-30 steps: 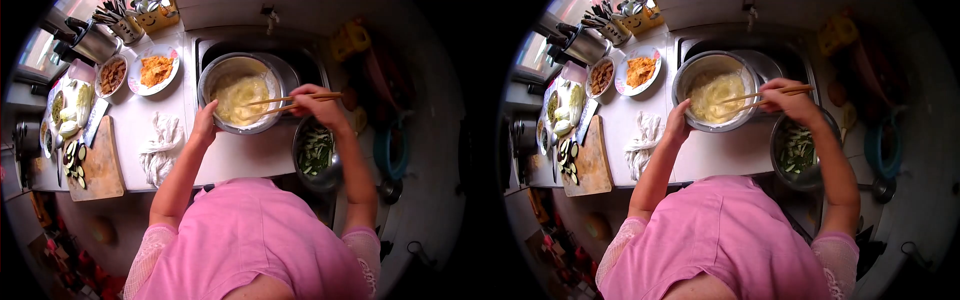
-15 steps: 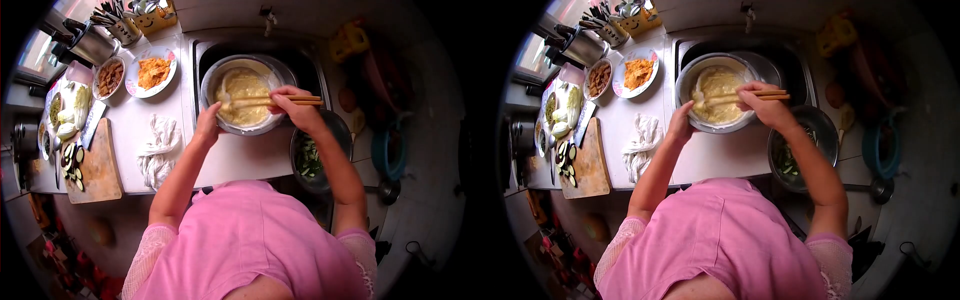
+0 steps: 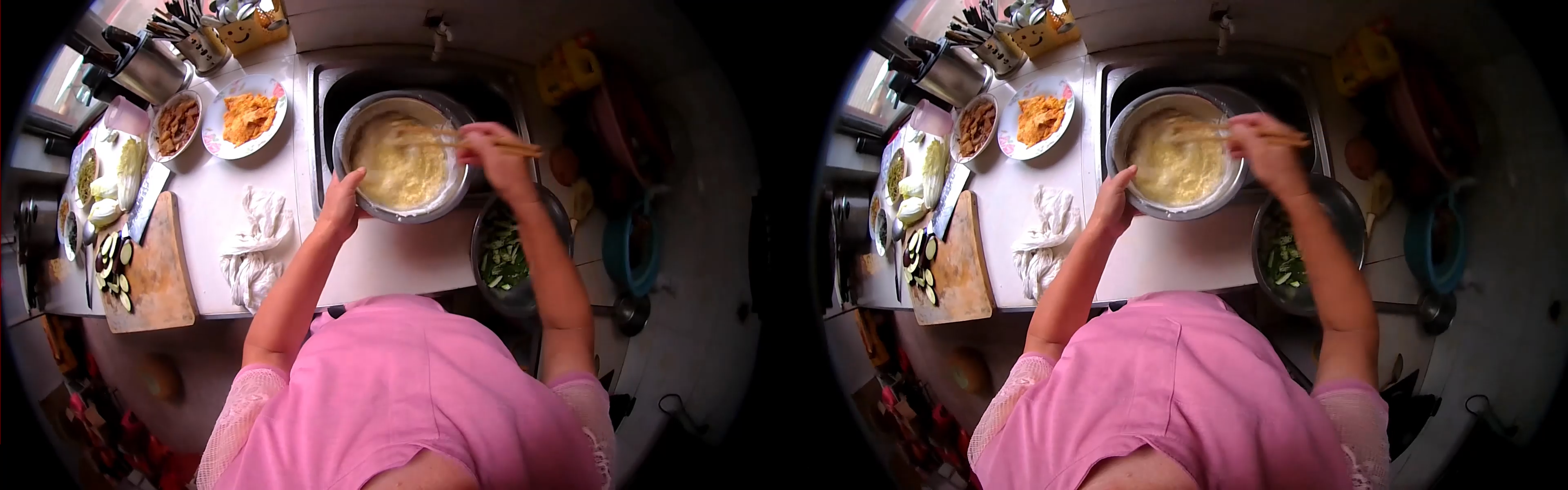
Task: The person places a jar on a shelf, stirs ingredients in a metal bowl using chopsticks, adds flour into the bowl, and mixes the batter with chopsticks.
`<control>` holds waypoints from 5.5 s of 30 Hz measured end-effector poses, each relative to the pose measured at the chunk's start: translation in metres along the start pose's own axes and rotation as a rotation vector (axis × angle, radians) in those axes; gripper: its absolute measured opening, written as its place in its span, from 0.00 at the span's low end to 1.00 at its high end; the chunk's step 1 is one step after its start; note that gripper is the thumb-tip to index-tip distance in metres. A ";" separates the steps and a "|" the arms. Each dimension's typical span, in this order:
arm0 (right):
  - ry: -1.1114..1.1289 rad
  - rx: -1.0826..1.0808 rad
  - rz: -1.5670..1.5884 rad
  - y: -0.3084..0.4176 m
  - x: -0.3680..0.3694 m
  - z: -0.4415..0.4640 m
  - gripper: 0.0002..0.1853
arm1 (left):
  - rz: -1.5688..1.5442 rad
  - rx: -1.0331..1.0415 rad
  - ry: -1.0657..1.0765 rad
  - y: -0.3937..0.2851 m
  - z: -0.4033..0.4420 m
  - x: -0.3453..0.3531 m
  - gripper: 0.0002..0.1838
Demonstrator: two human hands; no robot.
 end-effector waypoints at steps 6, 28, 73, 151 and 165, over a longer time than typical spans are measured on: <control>0.074 0.100 0.001 -0.013 -0.037 -0.003 0.11 | -0.040 0.058 0.043 -0.009 0.003 -0.011 0.25; 0.217 0.112 0.044 -0.016 0.016 -0.024 0.10 | -0.123 -0.063 0.086 -0.006 -0.002 -0.013 0.26; 0.256 -0.166 -0.227 0.045 0.020 0.037 0.07 | -0.078 -0.034 0.067 0.000 0.012 -0.016 0.25; 0.154 -0.431 -0.315 0.072 0.072 -0.002 0.06 | -0.191 0.009 -0.024 0.009 -0.005 -0.017 0.21; 0.319 -0.139 -0.195 0.041 0.085 -0.028 0.06 | -0.171 0.037 -0.003 0.004 -0.006 -0.028 0.22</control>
Point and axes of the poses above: each hand's wrist, its own z-axis towards the middle knuckle, its own x-axis out of the palm, y = z × x, the point moved 10 cm from there along z, towards the middle knuckle, and after that the axes turned 5 degrees about x, right-handed, at the moved point
